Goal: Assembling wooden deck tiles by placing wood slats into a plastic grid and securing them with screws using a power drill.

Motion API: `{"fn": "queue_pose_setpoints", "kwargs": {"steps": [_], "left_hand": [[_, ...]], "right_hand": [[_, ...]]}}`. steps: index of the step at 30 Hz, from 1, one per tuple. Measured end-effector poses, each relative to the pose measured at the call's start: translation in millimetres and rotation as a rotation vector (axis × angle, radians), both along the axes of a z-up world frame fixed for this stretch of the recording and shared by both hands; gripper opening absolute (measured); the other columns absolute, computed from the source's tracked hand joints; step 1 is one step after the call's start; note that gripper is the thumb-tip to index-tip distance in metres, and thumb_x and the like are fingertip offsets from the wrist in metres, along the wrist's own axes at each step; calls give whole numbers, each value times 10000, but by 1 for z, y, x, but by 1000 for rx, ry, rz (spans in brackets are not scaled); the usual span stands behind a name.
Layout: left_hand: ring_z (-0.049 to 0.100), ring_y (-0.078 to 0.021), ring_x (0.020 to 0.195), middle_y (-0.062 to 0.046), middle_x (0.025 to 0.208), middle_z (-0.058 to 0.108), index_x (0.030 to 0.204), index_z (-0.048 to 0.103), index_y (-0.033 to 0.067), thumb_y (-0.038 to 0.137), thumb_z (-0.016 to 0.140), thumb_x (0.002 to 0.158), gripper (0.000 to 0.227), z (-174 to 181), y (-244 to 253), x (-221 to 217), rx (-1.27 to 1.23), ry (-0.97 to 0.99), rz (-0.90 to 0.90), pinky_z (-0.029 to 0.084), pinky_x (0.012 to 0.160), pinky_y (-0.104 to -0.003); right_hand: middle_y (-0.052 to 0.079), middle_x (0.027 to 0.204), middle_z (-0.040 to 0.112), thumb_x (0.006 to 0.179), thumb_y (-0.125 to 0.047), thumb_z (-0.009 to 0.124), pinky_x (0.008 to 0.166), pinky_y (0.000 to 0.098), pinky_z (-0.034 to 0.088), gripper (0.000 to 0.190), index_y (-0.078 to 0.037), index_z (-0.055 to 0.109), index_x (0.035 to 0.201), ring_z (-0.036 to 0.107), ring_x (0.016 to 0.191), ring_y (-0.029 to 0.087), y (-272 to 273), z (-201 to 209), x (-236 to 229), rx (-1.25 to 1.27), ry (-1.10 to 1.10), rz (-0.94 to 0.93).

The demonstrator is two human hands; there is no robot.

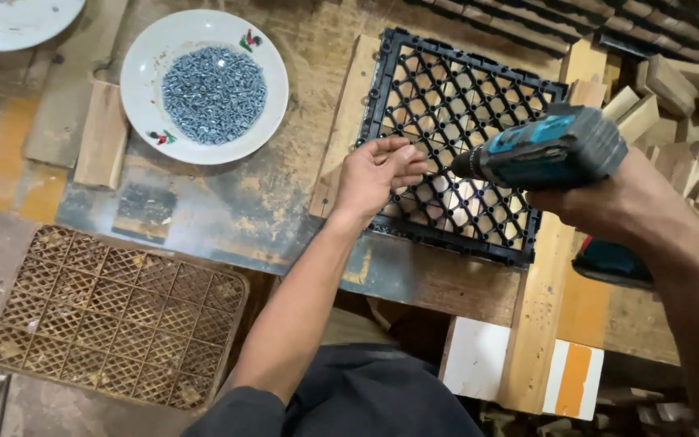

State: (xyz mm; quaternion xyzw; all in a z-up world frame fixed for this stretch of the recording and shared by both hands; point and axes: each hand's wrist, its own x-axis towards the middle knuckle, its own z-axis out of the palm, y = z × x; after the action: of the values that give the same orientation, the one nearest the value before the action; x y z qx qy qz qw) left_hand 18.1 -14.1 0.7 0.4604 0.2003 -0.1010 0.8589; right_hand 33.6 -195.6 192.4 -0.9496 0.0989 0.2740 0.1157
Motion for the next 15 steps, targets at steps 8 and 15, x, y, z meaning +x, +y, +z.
{"fn": "queue_pose_setpoints", "kwargs": {"steps": [8,15], "left_hand": [[628,-85,578,-63,736,733,1002,783,33,292,772,857,297,-6,-9,13,233,-54,-30,563,584,-207],[534,-76,601,-46,808,747,1149,798,26,91,625,966,260,-7,-10,16,257,-1,-21,464,541,-191]], "right_hand": [[129,1152,725,872,-167,762,904,438,575,531,-216,584,1370,695,1004,304,5,-4,24,-110,76,127],[155,1181,692,883,-63,751,962,476,552,529,-195,594,1370,663,1058,322,15,5,25,-63,99,65]]}}
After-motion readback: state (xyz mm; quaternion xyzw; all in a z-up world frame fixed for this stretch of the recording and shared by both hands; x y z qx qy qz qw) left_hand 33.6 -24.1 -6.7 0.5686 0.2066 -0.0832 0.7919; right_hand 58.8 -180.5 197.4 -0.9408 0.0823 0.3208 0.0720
